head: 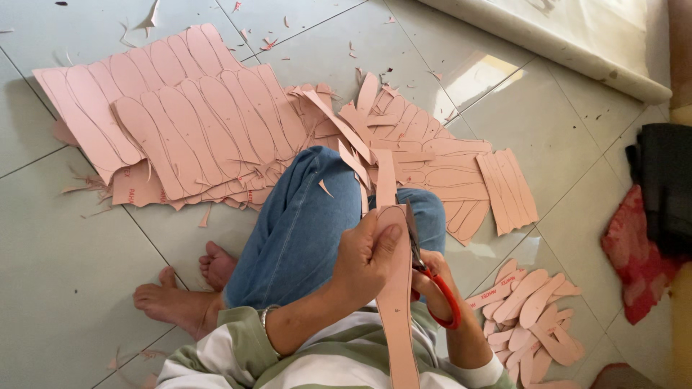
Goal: The person sits on the floor and uses red-handled scissors to trim excess material from the edges of pink insole shapes, working one piece at a time. They cut along drawn outline lines, set trimmed pieces aside with the finished pile, and pick up the next insole to continue trimming.
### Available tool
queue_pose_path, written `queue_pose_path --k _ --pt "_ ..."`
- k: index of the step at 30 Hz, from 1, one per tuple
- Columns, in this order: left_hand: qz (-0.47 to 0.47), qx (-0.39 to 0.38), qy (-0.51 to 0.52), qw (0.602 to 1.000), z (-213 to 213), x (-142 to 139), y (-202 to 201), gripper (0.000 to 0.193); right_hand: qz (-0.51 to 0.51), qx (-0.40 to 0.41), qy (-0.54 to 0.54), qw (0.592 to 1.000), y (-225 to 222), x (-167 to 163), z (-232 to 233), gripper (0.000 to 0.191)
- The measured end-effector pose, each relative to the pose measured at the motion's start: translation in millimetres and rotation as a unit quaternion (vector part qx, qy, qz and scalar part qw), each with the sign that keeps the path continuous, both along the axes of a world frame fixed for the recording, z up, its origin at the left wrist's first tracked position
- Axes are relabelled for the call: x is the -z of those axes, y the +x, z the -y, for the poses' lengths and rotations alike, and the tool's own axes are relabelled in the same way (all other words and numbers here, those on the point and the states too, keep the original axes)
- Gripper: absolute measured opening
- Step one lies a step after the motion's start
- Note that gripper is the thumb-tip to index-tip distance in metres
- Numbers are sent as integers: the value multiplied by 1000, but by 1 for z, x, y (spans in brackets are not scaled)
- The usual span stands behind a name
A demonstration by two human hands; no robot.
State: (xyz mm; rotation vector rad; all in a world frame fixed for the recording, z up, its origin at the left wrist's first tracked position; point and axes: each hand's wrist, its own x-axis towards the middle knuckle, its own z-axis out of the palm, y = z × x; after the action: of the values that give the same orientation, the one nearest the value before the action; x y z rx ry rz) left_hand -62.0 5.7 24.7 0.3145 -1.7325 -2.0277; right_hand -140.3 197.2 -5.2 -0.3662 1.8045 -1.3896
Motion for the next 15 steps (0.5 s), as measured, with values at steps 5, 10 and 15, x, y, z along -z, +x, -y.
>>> queue_pose_path --k 5,10,15 --pt "-11 -4 1 1000 -1 0 0 17 29 -4 -6 1000 -3 -1 -4 16" --pt "-2 -7 -10 1000 -1 0 0 18 3 -30 15 999 -8 -3 -9 19" --pt "10 -1 -3 1000 0 -3 1 18 20 -27 15 999 -9 -11 -10 23"
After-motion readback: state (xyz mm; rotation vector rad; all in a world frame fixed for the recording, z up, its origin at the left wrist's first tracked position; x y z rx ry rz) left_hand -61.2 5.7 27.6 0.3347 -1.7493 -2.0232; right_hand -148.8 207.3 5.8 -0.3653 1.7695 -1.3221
